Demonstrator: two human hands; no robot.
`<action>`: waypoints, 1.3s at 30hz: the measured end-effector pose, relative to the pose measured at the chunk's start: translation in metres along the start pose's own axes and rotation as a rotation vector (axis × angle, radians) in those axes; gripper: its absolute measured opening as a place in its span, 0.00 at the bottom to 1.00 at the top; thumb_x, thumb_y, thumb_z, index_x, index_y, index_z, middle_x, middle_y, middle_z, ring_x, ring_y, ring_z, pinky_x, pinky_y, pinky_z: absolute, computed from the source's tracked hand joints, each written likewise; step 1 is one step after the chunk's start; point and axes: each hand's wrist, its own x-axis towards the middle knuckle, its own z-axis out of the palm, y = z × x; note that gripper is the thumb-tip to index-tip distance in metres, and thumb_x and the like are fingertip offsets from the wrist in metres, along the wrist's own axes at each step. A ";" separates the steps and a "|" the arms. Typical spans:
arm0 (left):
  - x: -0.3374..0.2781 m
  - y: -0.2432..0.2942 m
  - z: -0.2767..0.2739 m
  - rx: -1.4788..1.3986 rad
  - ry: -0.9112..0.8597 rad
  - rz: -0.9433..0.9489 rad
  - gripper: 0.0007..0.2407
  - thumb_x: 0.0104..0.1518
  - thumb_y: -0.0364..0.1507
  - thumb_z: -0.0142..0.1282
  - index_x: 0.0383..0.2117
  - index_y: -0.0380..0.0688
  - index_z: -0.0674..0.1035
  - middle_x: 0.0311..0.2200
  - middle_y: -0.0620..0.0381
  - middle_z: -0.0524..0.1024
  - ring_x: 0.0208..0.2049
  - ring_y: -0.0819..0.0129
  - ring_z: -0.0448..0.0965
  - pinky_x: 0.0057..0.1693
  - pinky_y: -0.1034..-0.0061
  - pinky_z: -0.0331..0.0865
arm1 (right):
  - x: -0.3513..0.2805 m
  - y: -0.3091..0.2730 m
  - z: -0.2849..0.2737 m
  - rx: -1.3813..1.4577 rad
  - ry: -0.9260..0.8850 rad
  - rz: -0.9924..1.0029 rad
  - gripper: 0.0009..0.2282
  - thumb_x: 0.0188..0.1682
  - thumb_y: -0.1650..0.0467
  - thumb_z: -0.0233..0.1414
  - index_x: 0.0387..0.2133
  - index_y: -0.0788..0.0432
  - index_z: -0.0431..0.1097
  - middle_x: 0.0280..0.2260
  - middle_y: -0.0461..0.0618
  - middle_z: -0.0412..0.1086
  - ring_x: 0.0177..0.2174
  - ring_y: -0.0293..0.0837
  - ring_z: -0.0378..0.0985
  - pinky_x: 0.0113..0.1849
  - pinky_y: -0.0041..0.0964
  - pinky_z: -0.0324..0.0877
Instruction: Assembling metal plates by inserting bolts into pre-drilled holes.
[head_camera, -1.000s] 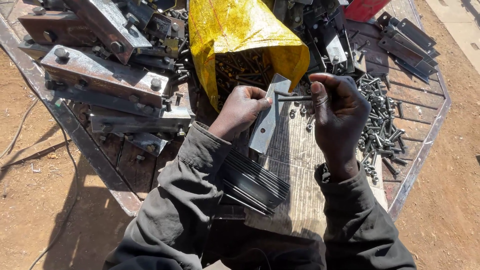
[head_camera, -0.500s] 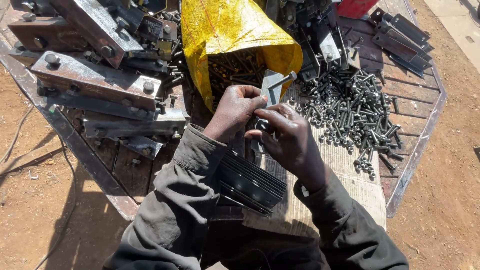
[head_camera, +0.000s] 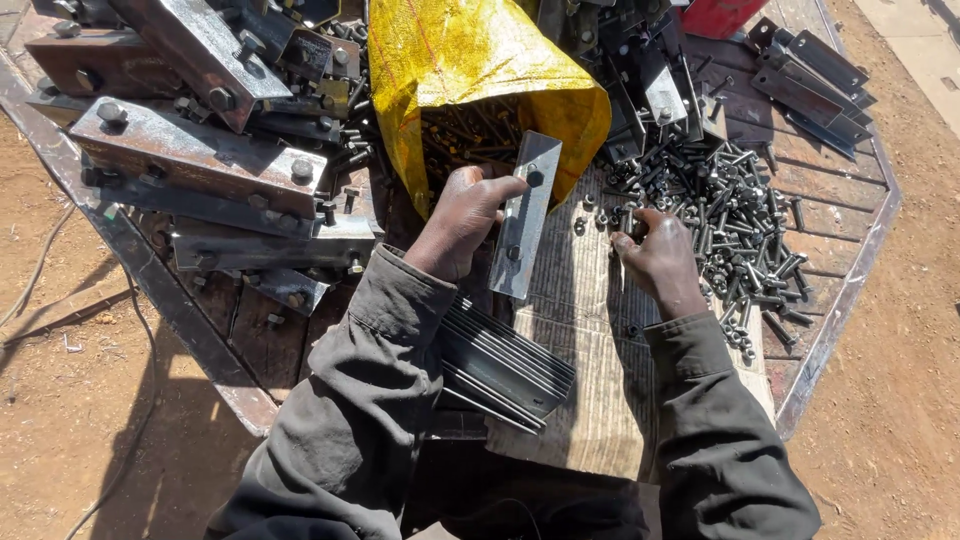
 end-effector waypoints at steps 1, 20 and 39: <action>-0.003 0.005 -0.001 0.004 -0.003 -0.004 0.15 0.46 0.33 0.63 0.33 0.31 0.81 0.31 0.53 0.69 0.39 0.67 0.68 0.45 0.71 0.67 | 0.000 -0.006 0.002 0.003 0.000 0.006 0.20 0.50 0.67 0.62 0.51 0.71 0.73 0.36 0.68 0.74 0.40 0.68 0.78 0.44 0.61 0.72; -0.016 0.023 0.008 -0.015 -0.175 -0.039 0.18 0.48 0.45 0.70 0.33 0.45 0.82 0.27 0.63 0.72 0.30 0.80 0.74 0.34 0.86 0.70 | -0.001 -0.019 -0.007 -0.164 0.080 -0.118 0.11 0.51 0.68 0.57 0.45 0.61 0.72 0.36 0.68 0.73 0.38 0.69 0.79 0.38 0.62 0.75; 0.015 -0.010 0.006 0.002 -0.106 -0.008 0.21 0.52 0.50 0.66 0.29 0.42 0.83 0.22 0.62 0.71 0.18 0.77 0.76 0.21 0.83 0.72 | -0.010 -0.028 -0.023 1.012 -0.045 -0.131 0.20 0.57 0.78 0.48 0.64 0.60 0.62 0.27 0.51 0.70 0.21 0.40 0.74 0.24 0.33 0.75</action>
